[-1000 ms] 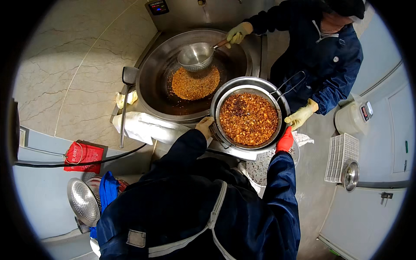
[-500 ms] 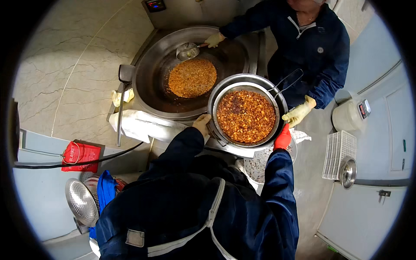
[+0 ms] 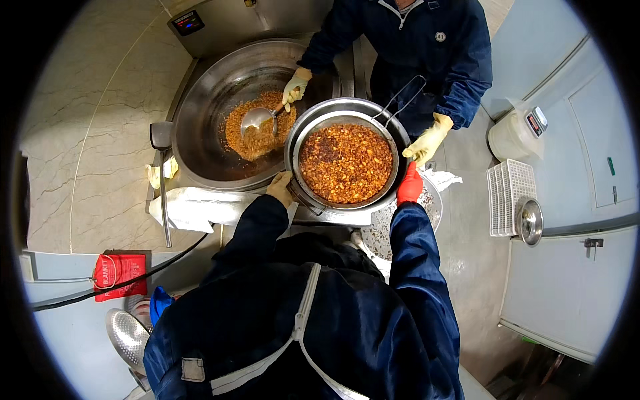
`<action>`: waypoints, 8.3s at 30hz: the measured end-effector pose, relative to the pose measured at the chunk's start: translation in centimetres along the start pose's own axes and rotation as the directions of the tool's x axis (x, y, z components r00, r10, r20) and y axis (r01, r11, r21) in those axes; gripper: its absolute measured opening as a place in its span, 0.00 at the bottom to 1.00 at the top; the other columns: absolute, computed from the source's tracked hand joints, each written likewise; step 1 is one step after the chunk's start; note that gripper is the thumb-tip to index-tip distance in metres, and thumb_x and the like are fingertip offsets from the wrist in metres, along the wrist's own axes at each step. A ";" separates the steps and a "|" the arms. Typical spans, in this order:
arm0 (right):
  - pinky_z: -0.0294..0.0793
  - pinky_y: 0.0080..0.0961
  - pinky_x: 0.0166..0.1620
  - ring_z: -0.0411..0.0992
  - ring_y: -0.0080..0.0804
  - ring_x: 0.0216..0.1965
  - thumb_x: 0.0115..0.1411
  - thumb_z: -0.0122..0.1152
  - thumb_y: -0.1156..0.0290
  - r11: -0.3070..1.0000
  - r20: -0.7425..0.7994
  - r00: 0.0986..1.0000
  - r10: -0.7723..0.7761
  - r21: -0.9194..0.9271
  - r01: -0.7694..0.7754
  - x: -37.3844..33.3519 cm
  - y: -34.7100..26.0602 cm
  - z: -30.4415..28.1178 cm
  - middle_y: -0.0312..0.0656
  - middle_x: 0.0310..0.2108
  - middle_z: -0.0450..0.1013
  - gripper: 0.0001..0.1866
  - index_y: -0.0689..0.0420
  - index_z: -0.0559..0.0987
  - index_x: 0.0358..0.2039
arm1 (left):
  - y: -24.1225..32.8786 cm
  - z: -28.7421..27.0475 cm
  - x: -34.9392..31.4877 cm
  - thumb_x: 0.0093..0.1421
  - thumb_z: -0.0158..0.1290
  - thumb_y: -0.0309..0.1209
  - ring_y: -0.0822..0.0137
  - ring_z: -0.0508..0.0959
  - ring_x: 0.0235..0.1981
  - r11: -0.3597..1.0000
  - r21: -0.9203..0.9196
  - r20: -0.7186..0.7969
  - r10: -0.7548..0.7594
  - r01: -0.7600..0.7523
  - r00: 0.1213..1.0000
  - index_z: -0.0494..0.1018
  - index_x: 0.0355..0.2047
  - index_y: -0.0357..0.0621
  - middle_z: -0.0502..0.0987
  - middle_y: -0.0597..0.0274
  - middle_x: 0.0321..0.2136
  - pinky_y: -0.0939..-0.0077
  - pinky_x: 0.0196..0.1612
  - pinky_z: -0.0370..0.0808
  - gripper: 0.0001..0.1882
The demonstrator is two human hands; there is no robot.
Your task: The person stirs a large vat of frying food using a metal spatula and then scoops the items into a strainer held by another person using a metal ladle.
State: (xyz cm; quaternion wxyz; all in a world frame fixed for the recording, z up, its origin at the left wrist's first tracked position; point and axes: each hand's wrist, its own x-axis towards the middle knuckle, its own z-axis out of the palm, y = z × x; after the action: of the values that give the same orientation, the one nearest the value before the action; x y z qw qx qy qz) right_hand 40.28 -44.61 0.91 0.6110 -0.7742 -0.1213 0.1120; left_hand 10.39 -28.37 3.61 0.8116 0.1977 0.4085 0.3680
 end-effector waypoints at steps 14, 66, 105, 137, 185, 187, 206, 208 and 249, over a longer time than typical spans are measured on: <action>0.63 0.27 0.31 0.64 0.29 0.24 0.58 0.42 0.51 1.000 -0.025 1.000 0.005 -0.022 -0.005 0.3 0.3 0.0 0.44 0.23 0.72 0.27 0.65 0.76 0.29 | -0.8 -1.6 1.8 0.56 0.47 0.29 0.65 0.74 0.31 0.996 0.089 0.024 0.019 -0.021 1.000 0.68 0.31 0.43 0.73 0.61 0.30 0.67 0.34 0.74 0.04; 0.63 0.21 0.29 0.63 0.24 0.25 0.58 0.43 0.51 0.981 0.044 0.998 0.046 0.186 -0.053 0.7 1.1 0.1 0.40 0.24 0.71 0.26 0.66 0.75 0.30 | -1.0 -2.1 1.9 0.56 0.46 0.29 0.65 0.73 0.31 0.993 0.074 0.132 0.086 -0.096 0.988 0.67 0.32 0.43 0.72 0.62 0.30 0.65 0.36 0.73 0.04; 0.63 0.23 0.32 0.63 0.25 0.27 0.58 0.43 0.50 0.995 0.067 0.996 0.052 0.086 -0.058 -0.3 -0.9 -0.4 0.38 0.26 0.70 0.27 0.64 0.75 0.32 | -0.7 -1.7 1.4 0.56 0.47 0.28 0.65 0.73 0.33 0.999 0.022 0.101 0.034 -0.036 0.994 0.68 0.31 0.42 0.72 0.61 0.31 0.64 0.37 0.73 0.04; 0.64 0.22 0.31 0.64 0.24 0.26 0.58 0.43 0.52 0.984 0.037 0.999 0.025 0.175 -0.031 0.7 1.3 0.0 0.40 0.25 0.71 0.26 0.66 0.75 0.29 | -0.6 -1.2 1.2 0.57 0.46 0.29 0.66 0.74 0.31 0.998 0.038 0.108 0.037 -0.041 0.993 0.68 0.32 0.41 0.73 0.61 0.30 0.68 0.34 0.74 0.06; 0.62 0.20 0.32 0.61 0.22 0.26 0.59 0.44 0.55 0.982 0.046 0.997 0.062 0.176 -0.069 0.7 1.1 -0.2 0.35 0.25 0.68 0.22 0.64 0.75 0.32 | -0.9 -2.0 1.8 0.57 0.46 0.29 0.65 0.74 0.34 0.999 0.034 0.078 -0.001 -0.002 0.997 0.68 0.31 0.43 0.73 0.61 0.33 0.68 0.38 0.74 0.05; 0.62 0.23 0.30 0.61 0.23 0.24 0.59 0.43 0.54 0.976 -0.035 0.999 0.030 0.217 -0.022 -0.3 -0.7 0.5 0.37 0.22 0.69 0.24 0.65 0.75 0.27 | -1.1 -2.2 2.1 0.56 0.48 0.29 0.65 0.73 0.32 1.000 -0.017 0.047 -0.013 0.014 0.999 0.68 0.31 0.43 0.73 0.61 0.32 0.67 0.36 0.73 0.04; 0.64 0.20 0.35 0.65 0.23 0.30 0.59 0.43 0.54 0.986 0.093 0.993 0.073 0.145 -0.086 0.6 0.9 -0.4 0.37 0.30 0.70 0.23 0.63 0.74 0.36 | -0.2 -1.1 0.7 0.56 0.47 0.28 0.66 0.72 0.34 0.999 0.023 0.067 -0.030 0.028 0.997 0.68 0.31 0.43 0.72 0.64 0.32 0.66 0.38 0.73 0.03; 0.64 0.19 0.35 0.65 0.23 0.30 0.59 0.43 0.54 0.984 0.091 0.992 0.085 0.147 -0.098 0.7 1.0 -0.3 0.37 0.30 0.71 0.23 0.63 0.74 0.36 | -0.4 -1.3 0.9 0.56 0.47 0.29 0.65 0.72 0.33 1.000 0.006 0.069 -0.023 0.023 0.997 0.67 0.32 0.43 0.71 0.63 0.32 0.65 0.37 0.73 0.04; 0.64 0.23 0.32 0.64 0.25 0.28 0.59 0.42 0.52 0.988 0.056 0.998 0.025 0.152 -0.033 1.5 2.7 -0.3 0.40 0.27 0.72 0.26 0.66 0.75 0.31 | -0.2 -0.7 0.5 0.56 0.47 0.28 0.65 0.73 0.33 0.999 0.049 0.033 -0.003 0.002 0.999 0.68 0.32 0.43 0.72 0.61 0.32 0.66 0.37 0.73 0.04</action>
State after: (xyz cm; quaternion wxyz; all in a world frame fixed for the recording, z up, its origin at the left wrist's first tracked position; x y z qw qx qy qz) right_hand 41.95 -44.97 -1.66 0.6633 -0.7235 -0.1175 0.1509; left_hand 10.14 -28.14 2.82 0.8135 0.2229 0.4043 0.3536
